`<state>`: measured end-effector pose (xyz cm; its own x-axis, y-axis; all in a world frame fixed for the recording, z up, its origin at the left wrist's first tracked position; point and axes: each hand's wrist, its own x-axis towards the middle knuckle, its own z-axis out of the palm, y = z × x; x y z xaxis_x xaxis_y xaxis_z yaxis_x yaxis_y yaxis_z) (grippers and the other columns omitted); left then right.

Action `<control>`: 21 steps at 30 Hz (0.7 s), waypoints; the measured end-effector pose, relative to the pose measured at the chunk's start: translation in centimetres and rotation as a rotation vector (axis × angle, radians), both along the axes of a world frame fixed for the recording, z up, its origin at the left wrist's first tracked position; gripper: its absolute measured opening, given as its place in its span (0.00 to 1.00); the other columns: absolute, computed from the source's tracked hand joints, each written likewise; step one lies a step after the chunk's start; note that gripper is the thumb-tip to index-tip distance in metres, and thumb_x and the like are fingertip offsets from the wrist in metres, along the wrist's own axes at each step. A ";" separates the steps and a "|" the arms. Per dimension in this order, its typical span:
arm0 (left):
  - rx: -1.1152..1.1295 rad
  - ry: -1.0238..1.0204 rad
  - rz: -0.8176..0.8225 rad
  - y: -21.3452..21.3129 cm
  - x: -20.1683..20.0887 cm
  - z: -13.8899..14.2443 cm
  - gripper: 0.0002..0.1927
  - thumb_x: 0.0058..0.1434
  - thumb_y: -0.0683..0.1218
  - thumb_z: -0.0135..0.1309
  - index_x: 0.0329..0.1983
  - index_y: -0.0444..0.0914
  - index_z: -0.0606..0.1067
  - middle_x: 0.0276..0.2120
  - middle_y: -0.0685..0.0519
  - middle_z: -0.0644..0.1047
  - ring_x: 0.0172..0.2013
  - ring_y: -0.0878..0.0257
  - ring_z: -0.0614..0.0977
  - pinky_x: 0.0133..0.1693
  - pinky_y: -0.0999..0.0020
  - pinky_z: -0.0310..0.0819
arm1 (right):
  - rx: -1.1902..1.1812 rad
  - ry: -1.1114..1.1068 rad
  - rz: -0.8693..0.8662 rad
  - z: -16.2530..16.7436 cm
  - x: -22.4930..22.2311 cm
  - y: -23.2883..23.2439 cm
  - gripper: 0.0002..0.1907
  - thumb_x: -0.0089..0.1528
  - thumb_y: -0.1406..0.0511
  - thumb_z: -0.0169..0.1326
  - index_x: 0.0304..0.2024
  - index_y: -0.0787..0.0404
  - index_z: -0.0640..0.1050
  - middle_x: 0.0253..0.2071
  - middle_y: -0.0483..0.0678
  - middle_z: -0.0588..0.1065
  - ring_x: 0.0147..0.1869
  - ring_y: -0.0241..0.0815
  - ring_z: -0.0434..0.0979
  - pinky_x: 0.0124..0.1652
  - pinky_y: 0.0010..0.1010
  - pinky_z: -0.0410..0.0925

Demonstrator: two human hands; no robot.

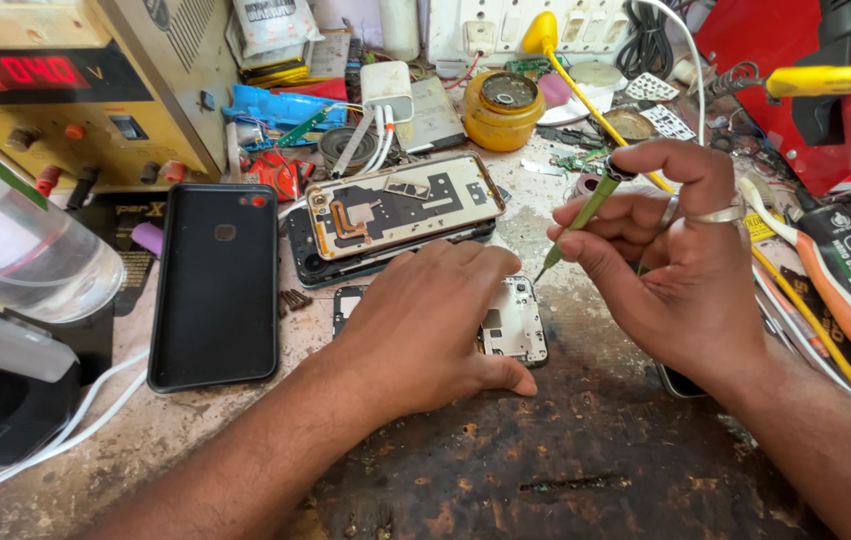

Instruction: The person inspects a smartphone by pressing its edges and screen, then disassembles it by removing the back cover and battery. They use a screwdriver to unscrew components from the phone's frame.

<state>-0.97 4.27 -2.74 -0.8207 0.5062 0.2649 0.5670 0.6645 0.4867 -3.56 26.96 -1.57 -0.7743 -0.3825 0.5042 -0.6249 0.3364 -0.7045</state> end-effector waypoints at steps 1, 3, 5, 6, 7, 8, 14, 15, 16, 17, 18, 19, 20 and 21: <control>-0.005 -0.032 0.012 0.0 0.0 0.1 0.51 0.38 0.65 0.72 0.62 0.37 0.68 0.51 0.44 0.76 0.55 0.47 0.75 0.54 0.50 0.67 | -0.004 -0.009 -0.002 0.0 0.0 0.0 0.30 0.67 0.78 0.54 0.62 0.57 0.54 0.50 0.57 0.78 0.57 0.44 0.84 0.56 0.33 0.78; -0.017 -0.093 0.037 -0.1 -0.1 0.3 0.54 0.37 0.65 0.72 0.66 0.39 0.66 0.50 0.45 0.77 0.55 0.47 0.75 0.54 0.50 0.67 | -0.012 -0.026 -0.005 0.1 -0.1 0.0 0.30 0.67 0.77 0.54 0.62 0.57 0.54 0.50 0.57 0.79 0.56 0.43 0.84 0.56 0.33 0.78; -0.001 -0.083 0.028 -0.1 -0.1 0.5 0.54 0.38 0.64 0.73 0.65 0.38 0.66 0.51 0.44 0.77 0.55 0.47 0.75 0.54 0.50 0.67 | 0.004 -0.026 -0.010 0.2 0.0 -0.1 0.30 0.66 0.77 0.55 0.62 0.57 0.54 0.49 0.57 0.79 0.57 0.43 0.84 0.55 0.33 0.78; 0.008 -0.076 0.023 -0.1 -0.1 0.6 0.53 0.38 0.64 0.73 0.64 0.37 0.66 0.51 0.44 0.77 0.55 0.47 0.75 0.54 0.50 0.67 | 0.012 -0.025 -0.013 0.3 0.0 -0.1 0.30 0.65 0.77 0.55 0.62 0.57 0.54 0.49 0.56 0.80 0.57 0.43 0.83 0.55 0.33 0.78; 0.004 -0.078 0.025 0.0 -0.1 0.7 0.53 0.38 0.64 0.73 0.64 0.37 0.66 0.51 0.44 0.77 0.55 0.47 0.75 0.54 0.50 0.67 | 0.018 -0.033 -0.018 0.3 0.1 -0.1 0.30 0.65 0.77 0.55 0.62 0.57 0.55 0.48 0.56 0.80 0.56 0.42 0.84 0.54 0.32 0.78; 0.000 -0.083 0.027 0.0 -0.1 0.7 0.53 0.38 0.64 0.73 0.64 0.37 0.66 0.51 0.44 0.77 0.55 0.47 0.75 0.54 0.50 0.67 | 0.023 -0.044 -0.022 0.3 0.1 -0.1 0.30 0.65 0.77 0.55 0.61 0.57 0.55 0.48 0.56 0.80 0.55 0.42 0.84 0.53 0.32 0.78; 0.001 -0.071 0.023 0.0 0.0 0.6 0.53 0.38 0.64 0.73 0.64 0.37 0.66 0.51 0.44 0.77 0.55 0.47 0.75 0.54 0.50 0.67 | -0.008 -0.024 0.011 0.0 0.2 -0.3 0.30 0.65 0.77 0.56 0.62 0.58 0.56 0.48 0.55 0.79 0.53 0.40 0.83 0.53 0.31 0.78; 0.001 -0.071 0.024 0.0 0.0 0.5 0.53 0.38 0.64 0.73 0.64 0.37 0.66 0.51 0.44 0.77 0.54 0.47 0.76 0.54 0.50 0.67 | -0.011 -0.019 0.017 -0.1 0.1 -0.3 0.30 0.65 0.76 0.56 0.62 0.58 0.56 0.48 0.55 0.79 0.53 0.40 0.83 0.53 0.31 0.78; 0.003 -0.070 0.023 0.0 0.0 0.5 0.53 0.38 0.64 0.73 0.64 0.37 0.66 0.51 0.44 0.77 0.54 0.47 0.76 0.54 0.51 0.67 | 0.009 0.018 -0.001 -0.2 0.1 -0.3 0.30 0.65 0.76 0.58 0.62 0.59 0.56 0.47 0.54 0.79 0.52 0.40 0.83 0.52 0.30 0.78; 0.004 -0.070 0.022 0.1 0.0 0.4 0.52 0.38 0.64 0.73 0.64 0.37 0.66 0.51 0.44 0.77 0.54 0.47 0.76 0.54 0.51 0.67 | 0.030 0.054 -0.019 -0.2 0.2 -0.3 0.31 0.64 0.76 0.59 0.61 0.59 0.56 0.46 0.54 0.78 0.51 0.40 0.84 0.50 0.30 0.79; 0.006 -0.068 0.022 0.1 0.0 0.4 0.52 0.38 0.64 0.72 0.64 0.38 0.66 0.51 0.44 0.77 0.53 0.47 0.76 0.54 0.51 0.67 | 0.051 0.093 -0.036 -0.3 0.2 -0.3 0.31 0.64 0.75 0.60 0.61 0.60 0.56 0.45 0.53 0.78 0.50 0.39 0.84 0.49 0.29 0.79; 0.001 -0.069 0.021 0.1 0.0 0.4 0.51 0.38 0.64 0.72 0.63 0.38 0.67 0.51 0.45 0.77 0.54 0.47 0.76 0.54 0.51 0.67 | 0.066 0.122 -0.063 -0.4 0.3 -0.5 0.32 0.63 0.75 0.61 0.60 0.60 0.56 0.44 0.53 0.78 0.48 0.39 0.83 0.47 0.29 0.79; -0.003 -0.071 0.020 0.1 -0.1 0.3 0.51 0.38 0.64 0.72 0.62 0.39 0.67 0.51 0.46 0.77 0.54 0.48 0.75 0.54 0.51 0.67 | 0.082 0.150 -0.091 -0.6 0.4 -0.6 0.32 0.63 0.74 0.62 0.60 0.60 0.57 0.42 0.53 0.77 0.46 0.39 0.83 0.45 0.28 0.78; -0.006 -0.073 0.018 0.1 -0.1 0.3 0.50 0.38 0.64 0.72 0.61 0.39 0.68 0.51 0.47 0.77 0.54 0.48 0.75 0.54 0.51 0.66 | 0.099 0.178 -0.119 -0.7 0.5 -0.7 0.32 0.62 0.74 0.64 0.59 0.60 0.57 0.41 0.52 0.77 0.45 0.39 0.82 0.42 0.28 0.78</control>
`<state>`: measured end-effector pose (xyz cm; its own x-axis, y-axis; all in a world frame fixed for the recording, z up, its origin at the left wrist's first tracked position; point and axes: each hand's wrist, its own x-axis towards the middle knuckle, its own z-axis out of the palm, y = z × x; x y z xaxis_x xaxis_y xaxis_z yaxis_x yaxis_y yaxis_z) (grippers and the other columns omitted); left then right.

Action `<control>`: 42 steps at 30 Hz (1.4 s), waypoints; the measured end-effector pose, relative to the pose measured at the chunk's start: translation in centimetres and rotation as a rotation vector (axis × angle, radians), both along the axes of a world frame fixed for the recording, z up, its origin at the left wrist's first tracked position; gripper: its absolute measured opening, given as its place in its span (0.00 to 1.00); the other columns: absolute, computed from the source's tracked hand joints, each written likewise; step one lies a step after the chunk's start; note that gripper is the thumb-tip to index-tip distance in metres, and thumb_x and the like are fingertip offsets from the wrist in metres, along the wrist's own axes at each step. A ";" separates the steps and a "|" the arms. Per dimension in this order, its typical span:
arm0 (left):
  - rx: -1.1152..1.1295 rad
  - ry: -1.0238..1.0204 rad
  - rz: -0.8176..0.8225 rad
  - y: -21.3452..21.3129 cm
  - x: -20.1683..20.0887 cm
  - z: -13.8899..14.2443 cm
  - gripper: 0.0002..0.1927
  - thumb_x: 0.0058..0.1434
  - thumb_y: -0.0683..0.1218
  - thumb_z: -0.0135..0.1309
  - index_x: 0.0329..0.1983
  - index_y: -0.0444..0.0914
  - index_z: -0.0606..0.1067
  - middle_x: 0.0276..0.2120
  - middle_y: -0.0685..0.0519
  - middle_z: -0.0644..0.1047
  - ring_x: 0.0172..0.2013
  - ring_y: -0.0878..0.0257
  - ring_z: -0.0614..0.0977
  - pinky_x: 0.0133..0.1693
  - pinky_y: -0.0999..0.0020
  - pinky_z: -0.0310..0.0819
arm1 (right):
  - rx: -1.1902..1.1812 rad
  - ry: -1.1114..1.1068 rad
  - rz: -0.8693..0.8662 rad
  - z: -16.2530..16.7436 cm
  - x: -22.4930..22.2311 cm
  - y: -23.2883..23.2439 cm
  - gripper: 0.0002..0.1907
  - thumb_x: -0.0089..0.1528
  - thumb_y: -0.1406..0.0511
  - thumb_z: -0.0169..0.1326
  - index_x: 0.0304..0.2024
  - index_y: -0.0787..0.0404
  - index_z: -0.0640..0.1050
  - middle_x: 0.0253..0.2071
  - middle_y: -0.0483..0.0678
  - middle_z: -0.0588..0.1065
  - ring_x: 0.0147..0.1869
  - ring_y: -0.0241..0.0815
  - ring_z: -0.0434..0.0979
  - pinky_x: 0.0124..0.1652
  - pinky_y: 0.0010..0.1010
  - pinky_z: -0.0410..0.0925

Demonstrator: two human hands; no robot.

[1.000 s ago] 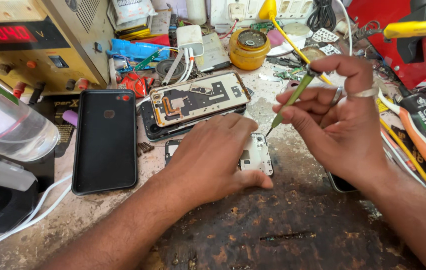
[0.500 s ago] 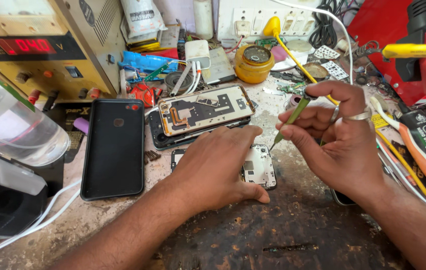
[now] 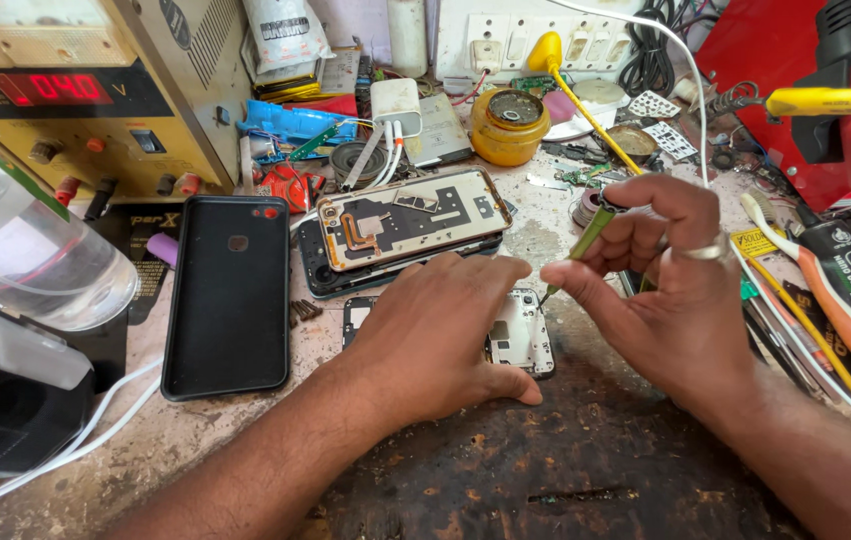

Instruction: The person inspects a smartphone by pressing its edges and screen, then disassembles it by removing the back cover and battery. They use a screwdriver to unscrew components from the phone's frame.

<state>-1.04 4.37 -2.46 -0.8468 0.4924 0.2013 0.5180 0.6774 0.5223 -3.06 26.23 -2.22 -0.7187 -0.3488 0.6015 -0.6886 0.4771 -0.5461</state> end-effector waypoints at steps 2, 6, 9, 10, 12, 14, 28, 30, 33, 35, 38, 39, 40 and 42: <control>-0.023 0.000 -0.014 0.0 0.0 -0.1 0.47 0.40 0.64 0.71 0.61 0.41 0.69 0.51 0.48 0.76 0.55 0.48 0.75 0.54 0.51 0.66 | 0.048 0.041 -0.048 -0.1 0.1 -0.2 0.35 0.60 0.71 0.68 0.59 0.59 0.58 0.41 0.52 0.76 0.43 0.37 0.82 0.40 0.26 0.79; -0.024 0.037 -0.036 -0.1 -0.1 -0.2 0.46 0.41 0.65 0.70 0.61 0.42 0.69 0.52 0.49 0.75 0.55 0.49 0.73 0.54 0.50 0.65 | -0.012 -0.006 0.214 0.0 -0.3 -0.3 0.31 0.65 0.74 0.60 0.61 0.58 0.57 0.44 0.50 0.75 0.49 0.38 0.83 0.47 0.27 0.80; -0.013 0.043 -0.041 -0.2 -0.1 -0.2 0.45 0.41 0.65 0.70 0.60 0.42 0.71 0.52 0.50 0.75 0.56 0.50 0.73 0.55 0.51 0.65 | -0.195 -0.407 0.252 0.1 -0.8 0.0 0.27 0.63 0.75 0.53 0.60 0.55 0.58 0.47 0.50 0.80 0.54 0.37 0.82 0.53 0.28 0.76; -0.012 0.045 -0.039 -0.2 -0.1 -0.3 0.45 0.41 0.65 0.70 0.59 0.42 0.71 0.51 0.50 0.75 0.56 0.50 0.73 0.55 0.51 0.65 | -0.139 -0.304 0.275 0.1 -0.8 0.1 0.28 0.64 0.75 0.54 0.61 0.56 0.58 0.47 0.50 0.78 0.54 0.37 0.80 0.54 0.29 0.75; -0.008 0.047 -0.038 -0.1 -0.1 -0.3 0.43 0.41 0.65 0.70 0.58 0.42 0.72 0.51 0.50 0.75 0.56 0.50 0.73 0.54 0.51 0.65 | -0.025 -0.098 0.315 0.0 -0.7 0.3 0.31 0.65 0.77 0.56 0.64 0.56 0.57 0.48 0.52 0.73 0.54 0.38 0.77 0.56 0.31 0.72; -0.024 0.027 -0.027 -0.1 -0.1 -0.3 0.42 0.40 0.65 0.70 0.57 0.43 0.74 0.50 0.51 0.75 0.55 0.50 0.73 0.55 0.52 0.65 | -0.087 -0.113 0.235 0.0 -0.5 0.4 0.28 0.66 0.76 0.56 0.62 0.55 0.58 0.49 0.52 0.73 0.54 0.37 0.77 0.53 0.29 0.74; -0.053 -0.010 -0.027 0.1 -0.1 0.0 0.43 0.41 0.66 0.69 0.58 0.46 0.74 0.52 0.51 0.74 0.57 0.51 0.73 0.56 0.52 0.64 | -0.080 -0.109 0.181 0.0 -0.5 0.3 0.31 0.64 0.76 0.56 0.63 0.58 0.57 0.48 0.52 0.73 0.56 0.37 0.77 0.54 0.28 0.73; -0.033 0.010 -0.035 0.0 -0.2 -0.3 0.43 0.40 0.67 0.69 0.59 0.46 0.74 0.53 0.50 0.73 0.57 0.51 0.72 0.57 0.51 0.64 | -0.118 -0.116 0.148 0.1 -0.6 0.3 0.29 0.64 0.76 0.58 0.61 0.57 0.59 0.47 0.52 0.73 0.50 0.36 0.78 0.48 0.27 0.75; 0.035 0.000 -0.040 -0.1 -0.3 -0.8 0.37 0.44 0.66 0.68 0.56 0.47 0.77 0.53 0.48 0.73 0.58 0.49 0.70 0.58 0.50 0.61 | -0.160 -0.320 0.157 0.5 -0.5 0.3 0.26 0.66 0.76 0.50 0.62 0.56 0.58 0.51 0.51 0.78 0.57 0.36 0.79 0.48 0.26 0.72; 0.102 -0.045 0.001 0.0 -0.5 -1.2 0.29 0.51 0.63 0.64 0.54 0.49 0.79 0.52 0.50 0.74 0.59 0.52 0.70 0.59 0.51 0.59 | -0.144 -0.210 0.132 0.6 -0.6 0.1 0.30 0.63 0.76 0.57 0.61 0.56 0.57 0.47 0.50 0.73 0.51 0.35 0.77 0.47 0.26 0.73; 0.132 -0.049 0.051 0.6 -0.6 -1.8 0.22 0.55 0.59 0.61 0.52 0.51 0.81 0.52 0.52 0.74 0.58 0.53 0.71 0.59 0.52 0.59 | -0.128 -0.243 0.147 0.8 -0.6 0.3 0.28 0.64 0.76 0.56 0.60 0.55 0.58 0.46 0.49 0.76 0.51 0.36 0.80 0.42 0.26 0.73; 0.126 -0.039 0.072 0.6 -0.6 -1.9 0.21 0.56 0.58 0.60 0.52 0.52 0.81 0.52 0.52 0.75 0.58 0.54 0.71 0.59 0.52 0.59 | -0.128 -0.286 0.167 0.8 -0.6 0.3 0.26 0.65 0.76 0.53 0.60 0.55 0.59 0.47 0.48 0.78 0.52 0.37 0.82 0.40 0.25 0.73; 0.127 -0.035 0.075 0.6 -0.7 -2.1 0.21 0.55 0.58 0.61 0.51 0.52 0.81 0.51 0.52 0.74 0.58 0.53 0.71 0.58 0.52 0.59 | -0.083 -0.199 0.188 0.8 -0.6 0.3 0.28 0.64 0.76 0.55 0.60 0.56 0.58 0.48 0.50 0.75 0.54 0.39 0.79 0.45 0.28 0.72; 0.134 -0.030 0.079 0.7 -0.8 -2.3 0.21 0.54 0.58 0.61 0.51 0.52 0.81 0.51 0.52 0.74 0.58 0.53 0.71 0.58 0.52 0.60 | 0.011 -0.029 0.227 0.8 -0.7 0.2 0.32 0.61 0.78 0.57 0.61 0.58 0.57 0.50 0.53 0.69 0.59 0.43 0.74 0.56 0.33 0.71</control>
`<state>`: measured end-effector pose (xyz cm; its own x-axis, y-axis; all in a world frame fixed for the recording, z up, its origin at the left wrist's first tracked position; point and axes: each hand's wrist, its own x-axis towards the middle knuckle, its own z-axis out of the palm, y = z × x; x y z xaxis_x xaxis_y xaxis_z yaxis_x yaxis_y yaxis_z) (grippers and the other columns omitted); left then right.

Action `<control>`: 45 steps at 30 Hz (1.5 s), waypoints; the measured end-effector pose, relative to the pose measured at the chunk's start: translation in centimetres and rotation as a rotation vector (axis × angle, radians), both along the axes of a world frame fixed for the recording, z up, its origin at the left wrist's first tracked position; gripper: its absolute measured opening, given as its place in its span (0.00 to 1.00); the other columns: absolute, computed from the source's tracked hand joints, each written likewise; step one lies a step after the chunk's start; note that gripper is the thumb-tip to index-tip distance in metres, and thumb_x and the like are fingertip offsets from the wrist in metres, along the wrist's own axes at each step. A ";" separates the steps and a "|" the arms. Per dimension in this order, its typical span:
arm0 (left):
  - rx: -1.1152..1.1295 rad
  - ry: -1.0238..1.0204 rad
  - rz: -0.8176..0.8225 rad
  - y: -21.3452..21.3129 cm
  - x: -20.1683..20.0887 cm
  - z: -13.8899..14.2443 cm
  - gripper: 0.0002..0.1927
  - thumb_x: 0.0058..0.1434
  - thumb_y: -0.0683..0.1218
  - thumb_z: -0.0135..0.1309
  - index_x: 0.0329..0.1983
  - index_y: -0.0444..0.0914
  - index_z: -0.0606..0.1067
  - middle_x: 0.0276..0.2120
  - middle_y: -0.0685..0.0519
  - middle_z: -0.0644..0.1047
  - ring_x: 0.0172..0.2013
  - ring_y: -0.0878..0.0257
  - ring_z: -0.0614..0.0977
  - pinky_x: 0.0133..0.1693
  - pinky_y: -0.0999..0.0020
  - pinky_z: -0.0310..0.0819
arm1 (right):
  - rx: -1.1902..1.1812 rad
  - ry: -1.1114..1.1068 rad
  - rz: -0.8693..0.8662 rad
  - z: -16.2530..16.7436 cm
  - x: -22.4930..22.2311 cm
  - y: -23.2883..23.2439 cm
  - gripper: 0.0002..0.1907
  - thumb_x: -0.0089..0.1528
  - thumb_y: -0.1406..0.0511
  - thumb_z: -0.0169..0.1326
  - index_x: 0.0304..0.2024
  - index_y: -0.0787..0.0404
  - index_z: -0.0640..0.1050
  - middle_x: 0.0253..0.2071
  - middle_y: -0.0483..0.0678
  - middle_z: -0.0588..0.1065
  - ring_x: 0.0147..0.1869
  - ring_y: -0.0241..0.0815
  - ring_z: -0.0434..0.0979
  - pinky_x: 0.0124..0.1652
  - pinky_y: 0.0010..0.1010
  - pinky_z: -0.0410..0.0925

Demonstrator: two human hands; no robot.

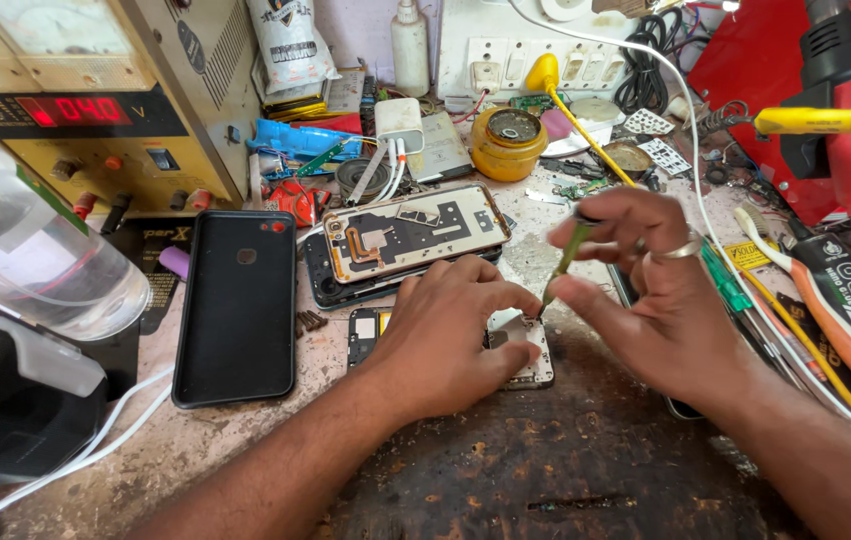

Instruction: The person inspects a smartphone by pressing its edges and screen, then disassembles it by removing the back cover and battery. They use a screwdriver to unscrew components from the phone's frame.

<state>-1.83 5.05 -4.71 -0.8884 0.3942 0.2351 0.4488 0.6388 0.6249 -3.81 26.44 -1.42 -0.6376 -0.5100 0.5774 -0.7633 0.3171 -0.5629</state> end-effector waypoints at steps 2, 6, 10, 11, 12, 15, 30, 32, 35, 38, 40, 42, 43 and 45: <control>0.020 -0.002 -0.007 0.0 -0.2 -0.1 0.21 0.53 0.58 0.62 0.50 0.53 0.81 0.50 0.52 0.74 0.58 0.53 0.71 0.58 0.53 0.60 | -0.083 -0.152 -0.079 0.0 -0.1 0.0 0.31 0.63 0.77 0.58 0.61 0.56 0.56 0.46 0.49 0.72 0.52 0.39 0.77 0.49 0.29 0.74; 0.024 -0.047 -0.004 0.0 -0.4 0.0 0.20 0.52 0.58 0.62 0.49 0.54 0.82 0.50 0.53 0.74 0.57 0.55 0.71 0.58 0.52 0.58 | -0.158 -0.444 -0.075 0.3 -0.2 0.3 0.27 0.64 0.75 0.49 0.61 0.54 0.56 0.48 0.49 0.79 0.57 0.36 0.81 0.53 0.28 0.74; 0.025 0.002 0.014 0.1 -0.3 -0.1 0.18 0.54 0.56 0.61 0.48 0.52 0.82 0.50 0.52 0.74 0.56 0.53 0.72 0.56 0.52 0.60 | -0.039 -0.138 -0.020 -0.2 -0.2 0.3 0.32 0.63 0.75 0.58 0.63 0.56 0.56 0.49 0.55 0.68 0.53 0.38 0.76 0.53 0.29 0.74; 0.021 0.013 0.022 0.2 -0.2 -0.1 0.17 0.56 0.56 0.61 0.48 0.52 0.82 0.49 0.52 0.75 0.56 0.53 0.72 0.56 0.51 0.60 | -0.082 -0.232 0.031 -0.2 -0.2 0.6 0.30 0.66 0.75 0.55 0.63 0.56 0.57 0.51 0.56 0.73 0.54 0.38 0.78 0.52 0.29 0.74; 0.017 0.024 0.030 0.3 -0.1 -0.1 0.16 0.57 0.55 0.60 0.48 0.52 0.82 0.49 0.52 0.75 0.56 0.53 0.72 0.55 0.51 0.60 | -0.125 -0.324 0.083 -0.3 -0.2 0.6 0.27 0.68 0.76 0.52 0.63 0.56 0.57 0.53 0.57 0.77 0.55 0.38 0.80 0.51 0.28 0.75; 0.008 0.089 0.057 0.7 -0.1 -0.2 0.14 0.58 0.54 0.59 0.46 0.50 0.82 0.49 0.51 0.76 0.55 0.53 0.73 0.55 0.51 0.61 | -0.010 -0.145 0.055 -0.6 -0.3 0.5 0.31 0.64 0.75 0.53 0.65 0.57 0.54 0.58 0.56 0.72 0.63 0.38 0.74 0.60 0.31 0.69; 0.075 0.036 0.041 1.0 -0.7 -0.5 0.12 0.55 0.53 0.61 0.42 0.48 0.83 0.47 0.53 0.79 0.54 0.53 0.75 0.54 0.50 0.61 | -0.045 -0.116 0.095 -1.3 0.5 0.3 0.27 0.68 0.76 0.53 0.65 0.57 0.57 0.54 0.50 0.68 0.61 0.39 0.77 0.58 0.34 0.74; 0.059 0.027 0.056 1.1 -0.8 -0.5 0.13 0.54 0.53 0.61 0.43 0.49 0.83 0.47 0.53 0.79 0.54 0.53 0.75 0.54 0.50 0.61 | 0.077 0.059 -0.041 -1.5 0.4 0.1 0.34 0.62 0.73 0.63 0.64 0.56 0.59 0.55 0.53 0.65 0.54 0.38 0.75 0.52 0.33 0.74; 0.052 -0.004 0.071 1.2 -1.0 -0.4 0.11 0.54 0.53 0.62 0.41 0.49 0.83 0.46 0.54 0.79 0.54 0.54 0.75 0.56 0.51 0.61 | 0.033 0.058 0.044 -1.5 0.2 0.4 0.32 0.65 0.75 0.59 0.65 0.55 0.58 0.54 0.51 0.66 0.56 0.38 0.75 0.54 0.33 0.74; 0.072 -0.011 0.070 1.3 -0.8 -0.4 0.11 0.54 0.52 0.63 0.40 0.48 0.83 0.46 0.54 0.78 0.55 0.54 0.74 0.56 0.52 0.60 | -0.017 -0.022 0.113 -1.7 0.0 0.9 0.32 0.67 0.77 0.55 0.67 0.56 0.56 0.54 0.50 0.70 0.59 0.39 0.76 0.58 0.34 0.71; 0.078 -0.012 0.067 1.3 -0.6 -0.4 0.12 0.53 0.52 0.63 0.40 0.49 0.83 0.45 0.54 0.78 0.55 0.54 0.74 0.56 0.52 0.60 | -0.010 -0.040 0.008 -1.9 -0.1 0.9 0.34 0.65 0.75 0.59 0.67 0.56 0.57 0.50 0.50 0.69 0.54 0.38 0.75 0.55 0.33 0.72; 0.076 -0.020 0.065 1.3 -0.5 -0.4 0.13 0.54 0.52 0.62 0.42 0.49 0.83 0.45 0.54 0.79 0.55 0.55 0.74 0.55 0.52 0.61 | 0.005 -0.038 -0.194 -2.2 -0.3 0.7 0.37 0.62 0.71 0.68 0.65 0.55 0.60 0.42 0.50 0.64 0.44 0.36 0.72 0.46 0.30 0.76; 0.076 -0.022 0.059 1.4 -0.3 -0.4 0.12 0.54 0.52 0.62 0.42 0.49 0.83 0.45 0.54 0.79 0.55 0.55 0.74 0.55 0.52 0.61 | -0.014 -0.066 -0.108 -2.1 0.0 0.8 0.34 0.64 0.72 0.63 0.66 0.55 0.59 0.47 0.50 0.67 0.49 0.37 0.74 0.50 0.31 0.76; 0.080 -0.020 0.057 1.3 -0.1 -0.2 0.12 0.54 0.52 0.62 0.41 0.48 0.83 0.46 0.54 0.78 0.55 0.55 0.74 0.54 0.51 0.60 | -0.048 -0.114 0.072 -1.8 0.5 0.9 0.30 0.68 0.75 0.55 0.67 0.57 0.57 0.55 0.51 0.72 0.60 0.39 0.79 0.57 0.32 0.76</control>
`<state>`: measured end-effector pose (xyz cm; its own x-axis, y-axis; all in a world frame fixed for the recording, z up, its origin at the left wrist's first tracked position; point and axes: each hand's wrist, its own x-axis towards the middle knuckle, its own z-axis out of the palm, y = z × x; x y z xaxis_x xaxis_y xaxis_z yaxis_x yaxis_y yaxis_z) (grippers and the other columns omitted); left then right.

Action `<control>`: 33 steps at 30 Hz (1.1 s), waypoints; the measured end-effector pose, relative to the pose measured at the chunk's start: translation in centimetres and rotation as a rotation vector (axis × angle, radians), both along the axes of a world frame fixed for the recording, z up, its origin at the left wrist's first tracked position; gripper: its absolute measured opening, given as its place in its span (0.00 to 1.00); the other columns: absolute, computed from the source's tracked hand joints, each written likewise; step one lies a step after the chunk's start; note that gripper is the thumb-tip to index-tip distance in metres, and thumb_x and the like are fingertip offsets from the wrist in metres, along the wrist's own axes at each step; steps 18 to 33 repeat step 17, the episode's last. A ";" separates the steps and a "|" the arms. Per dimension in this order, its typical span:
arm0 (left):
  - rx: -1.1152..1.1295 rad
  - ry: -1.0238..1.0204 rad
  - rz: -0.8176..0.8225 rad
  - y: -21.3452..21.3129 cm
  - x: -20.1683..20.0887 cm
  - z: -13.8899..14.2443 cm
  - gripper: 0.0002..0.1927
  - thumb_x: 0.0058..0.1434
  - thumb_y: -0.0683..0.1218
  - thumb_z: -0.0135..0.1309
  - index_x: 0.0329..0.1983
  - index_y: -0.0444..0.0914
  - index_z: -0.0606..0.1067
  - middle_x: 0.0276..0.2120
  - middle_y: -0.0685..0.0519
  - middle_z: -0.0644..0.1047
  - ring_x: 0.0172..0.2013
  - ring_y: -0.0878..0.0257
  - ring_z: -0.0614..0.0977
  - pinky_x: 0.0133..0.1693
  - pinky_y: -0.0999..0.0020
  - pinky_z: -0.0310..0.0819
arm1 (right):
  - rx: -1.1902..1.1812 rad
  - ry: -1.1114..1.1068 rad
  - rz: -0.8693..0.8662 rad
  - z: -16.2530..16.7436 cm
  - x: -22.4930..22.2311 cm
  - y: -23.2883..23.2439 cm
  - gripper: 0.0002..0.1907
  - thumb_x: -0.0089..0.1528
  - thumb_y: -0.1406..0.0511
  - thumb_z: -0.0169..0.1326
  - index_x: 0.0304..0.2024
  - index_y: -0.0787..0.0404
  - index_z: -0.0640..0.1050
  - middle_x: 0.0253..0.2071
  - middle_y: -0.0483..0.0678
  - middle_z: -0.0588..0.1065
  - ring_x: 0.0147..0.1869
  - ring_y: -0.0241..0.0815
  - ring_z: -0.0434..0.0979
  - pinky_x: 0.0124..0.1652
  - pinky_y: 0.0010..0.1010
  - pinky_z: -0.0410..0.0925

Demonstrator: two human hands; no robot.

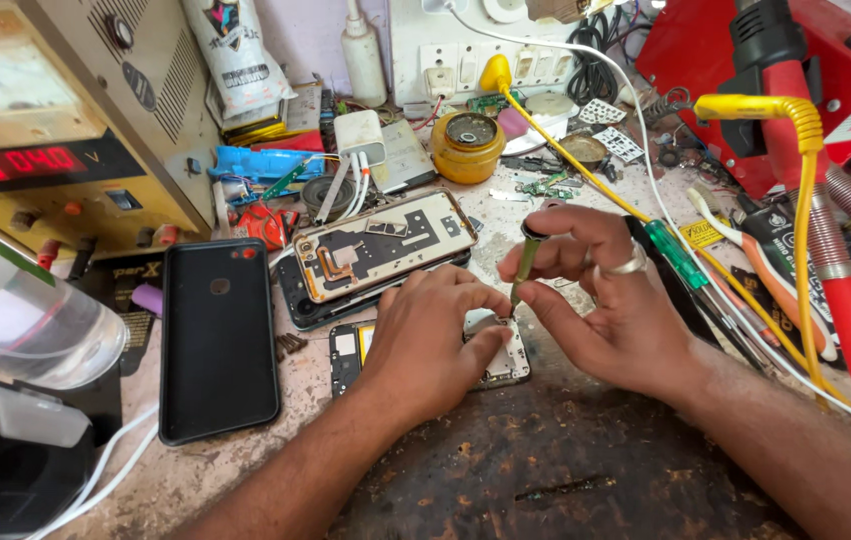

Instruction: The person inspects a smartphone by pressing its edges and screen, then disassembles it by removing the back cover and battery. They use a screwdriver to unscrew components from the phone's frame.

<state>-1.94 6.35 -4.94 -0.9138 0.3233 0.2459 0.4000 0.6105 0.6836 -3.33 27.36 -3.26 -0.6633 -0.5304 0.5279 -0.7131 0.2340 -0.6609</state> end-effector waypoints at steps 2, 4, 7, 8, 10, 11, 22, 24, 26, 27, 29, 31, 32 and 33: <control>-0.002 0.026 -0.001 -0.2 0.0 0.1 0.13 0.55 0.53 0.62 0.42 0.48 0.83 0.46 0.54 0.78 0.55 0.54 0.75 0.54 0.51 0.61 | 0.062 0.168 -0.073 -0.1 -0.2 -0.6 0.34 0.63 0.73 0.61 0.66 0.59 0.57 0.56 0.53 0.70 0.58 0.39 0.78 0.56 0.32 0.75; -0.008 0.038 0.002 0.0 -0.2 0.3 0.13 0.55 0.53 0.62 0.42 0.48 0.83 0.46 0.54 0.79 0.55 0.54 0.75 0.54 0.51 0.61 | 0.074 0.198 -0.121 0.2 -0.4 -0.6 0.35 0.63 0.72 0.63 0.66 0.59 0.57 0.53 0.52 0.70 0.55 0.38 0.78 0.54 0.31 0.75; -0.024 0.017 -0.001 0.1 -0.4 0.1 0.12 0.54 0.52 0.62 0.42 0.48 0.84 0.45 0.54 0.79 0.55 0.54 0.75 0.54 0.52 0.62 | 0.041 0.074 -0.114 -0.1 -0.2 -0.1 0.32 0.66 0.74 0.59 0.67 0.58 0.58 0.49 0.50 0.72 0.55 0.37 0.79 0.54 0.31 0.76; -0.023 0.020 -0.006 0.1 -0.4 0.0 0.13 0.54 0.52 0.62 0.42 0.48 0.83 0.45 0.54 0.79 0.54 0.54 0.75 0.54 0.52 0.62 | 0.051 0.083 -0.078 -0.1 -0.1 0.1 0.32 0.66 0.75 0.57 0.67 0.59 0.57 0.53 0.52 0.71 0.59 0.39 0.78 0.56 0.33 0.75; -0.017 0.033 -0.014 0.0 -0.4 0.0 0.14 0.54 0.52 0.62 0.44 0.47 0.83 0.45 0.53 0.78 0.54 0.53 0.75 0.53 0.52 0.62 | 0.061 0.057 -0.099 -0.3 -0.1 0.1 0.33 0.66 0.74 0.58 0.68 0.59 0.57 0.52 0.51 0.72 0.57 0.39 0.78 0.55 0.32 0.75; -0.009 0.042 -0.016 -0.1 -0.3 0.0 0.15 0.54 0.51 0.62 0.45 0.47 0.82 0.45 0.53 0.78 0.53 0.53 0.75 0.53 0.52 0.62 | 0.063 0.022 -0.156 -0.4 -0.2 -0.2 0.34 0.66 0.72 0.62 0.67 0.57 0.57 0.48 0.49 0.73 0.52 0.37 0.79 0.51 0.30 0.75; -0.031 0.046 -0.007 -0.1 -0.8 -0.4 0.12 0.59 0.50 0.58 0.46 0.47 0.83 0.48 0.56 0.80 0.55 0.55 0.76 0.54 0.53 0.64 | 0.082 0.044 -0.096 0.4 -0.4 -0.3 0.37 0.65 0.69 0.60 0.70 0.56 0.54 0.55 0.51 0.74 0.61 0.41 0.77 0.57 0.35 0.73; -0.031 0.046 -0.007 -0.1 -0.8 -0.4 0.12 0.59 0.50 0.58 0.46 0.47 0.83 0.48 0.56 0.80 0.55 0.55 0.76 0.54 0.53 0.64 | 0.082 0.044 -0.096 0.4 -0.4 -0.3 0.37 0.65 0.69 0.60 0.70 0.56 0.54 0.55 0.51 0.74 0.61 0.41 0.77 0.57 0.35 0.73; -0.031 0.046 -0.007 -0.1 -0.8 -0.4 0.12 0.59 0.50 0.58 0.46 0.47 0.83 0.48 0.56 0.80 0.55 0.55 0.76 0.54 0.53 0.64 | 0.082 0.044 -0.096 0.4 -0.4 -0.3 0.37 0.65 0.69 0.60 0.70 0.56 0.54 0.55 0.51 0.74 0.61 0.41 0.77 0.57 0.35 0.73; -0.031 0.046 -0.007 -0.1 -0.8 -0.4 0.12 0.59 0.50 0.58 0.46 0.47 0.83 0.48 0.56 0.80 0.55 0.55 0.76 0.54 0.53 0.64 | 0.082 0.044 -0.096 0.4 -0.4 -0.3 0.37 0.65 0.69 0.60 0.70 0.56 0.54 0.55 0.51 0.74 0.61 0.41 0.77 0.57 0.35 0.73; -0.031 0.046 -0.007 -0.1 -0.8 -0.4 0.12 0.59 0.50 0.58 0.46 0.47 0.83 0.48 0.56 0.80 0.55 0.55 0.76 0.54 0.53 0.64 | 0.082 0.044 -0.096 0.4 -0.4 -0.3 0.37 0.65 0.69 0.60 0.70 0.56 0.54 0.55 0.51 0.74 0.61 0.41 0.77 0.57 0.35 0.73; -0.031 0.046 -0.007 -0.1 -0.8 -0.4 0.12 0.59 0.50 0.58 0.46 0.47 0.83 0.48 0.56 0.80 0.55 0.55 0.76 0.54 0.53 0.64 | 0.082 0.044 -0.096 0.4 -0.4 -0.3 0.37 0.65 0.69 0.60 0.70 0.56 0.54 0.55 0.51 0.74 0.61 0.41 0.77 0.57 0.35 0.73; -0.031 0.046 -0.007 -0.1 -0.8 -0.4 0.12 0.59 0.50 0.58 0.46 0.47 0.83 0.48 0.56 0.80 0.55 0.55 0.76 0.54 0.53 0.64 | 0.082 0.044 -0.096 0.4 -0.4 -0.3 0.37 0.65 0.69 0.60 0.70 0.56 0.54 0.55 0.51 0.74 0.61 0.41 0.77 0.57 0.35 0.73; -0.031 0.046 -0.007 -0.1 -0.8 -0.4 0.12 0.59 0.50 0.58 0.46 0.47 0.83 0.48 0.56 0.80 0.55 0.55 0.76 0.54 0.53 0.64 | 0.082 0.044 -0.096 0.4 -0.4 -0.3 0.37 0.65 0.69 0.60 0.70 0.56 0.54 0.55 0.51 0.74 0.61 0.41 0.77 0.57 0.35 0.73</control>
